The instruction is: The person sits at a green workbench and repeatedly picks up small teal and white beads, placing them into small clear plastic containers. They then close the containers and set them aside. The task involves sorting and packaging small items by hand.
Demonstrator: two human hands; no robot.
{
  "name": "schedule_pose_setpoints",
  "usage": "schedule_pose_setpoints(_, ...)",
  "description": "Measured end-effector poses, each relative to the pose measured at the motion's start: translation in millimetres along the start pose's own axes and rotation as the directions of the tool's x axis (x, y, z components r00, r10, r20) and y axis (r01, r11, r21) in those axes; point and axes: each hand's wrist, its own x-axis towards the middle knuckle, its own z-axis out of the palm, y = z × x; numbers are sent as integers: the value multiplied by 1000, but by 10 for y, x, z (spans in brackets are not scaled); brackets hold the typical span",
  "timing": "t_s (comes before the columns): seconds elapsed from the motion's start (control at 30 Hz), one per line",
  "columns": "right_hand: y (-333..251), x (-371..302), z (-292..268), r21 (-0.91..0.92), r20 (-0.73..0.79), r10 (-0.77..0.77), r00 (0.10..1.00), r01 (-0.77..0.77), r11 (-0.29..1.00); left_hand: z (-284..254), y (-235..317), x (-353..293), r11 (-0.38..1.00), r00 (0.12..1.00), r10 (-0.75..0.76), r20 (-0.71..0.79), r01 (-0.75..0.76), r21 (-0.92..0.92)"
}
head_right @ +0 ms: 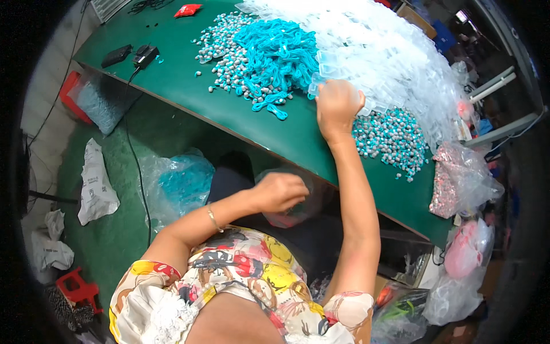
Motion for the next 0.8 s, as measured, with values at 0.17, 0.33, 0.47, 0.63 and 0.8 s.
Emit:
schedule_pose_setpoints(0.17, 61, -29, -124, -17, -150, 30, 988, -33, 999, -905, -354, 218, 898, 851, -149, -504, 330, 292)
schedule_pose_setpoints(0.33, 13, -44, -206, 85, -260, 150, 954, -132, 988, -1178, -823, 257, 706, 708, -398, -583, 642, 297)
schedule_pose_setpoints(0.47, 23, -123, -327, 199, -224, 241, 944, -198, 960, -1174, -839, 352, 673, 699, -470, -538, 678, 293)
schedule_pose_setpoints(0.63, -2, -337, -449, 448, 200, 286, 937, -347, 824, -1163, -849, 392, 691, 701, -510, -498, 679, 249)
schedule_pose_setpoints(0.8, -175, -393, -510, 395, 224, 210, 952, -286, 873, -1141, -957, 294, 835, 724, -407, -557, 542, 93)
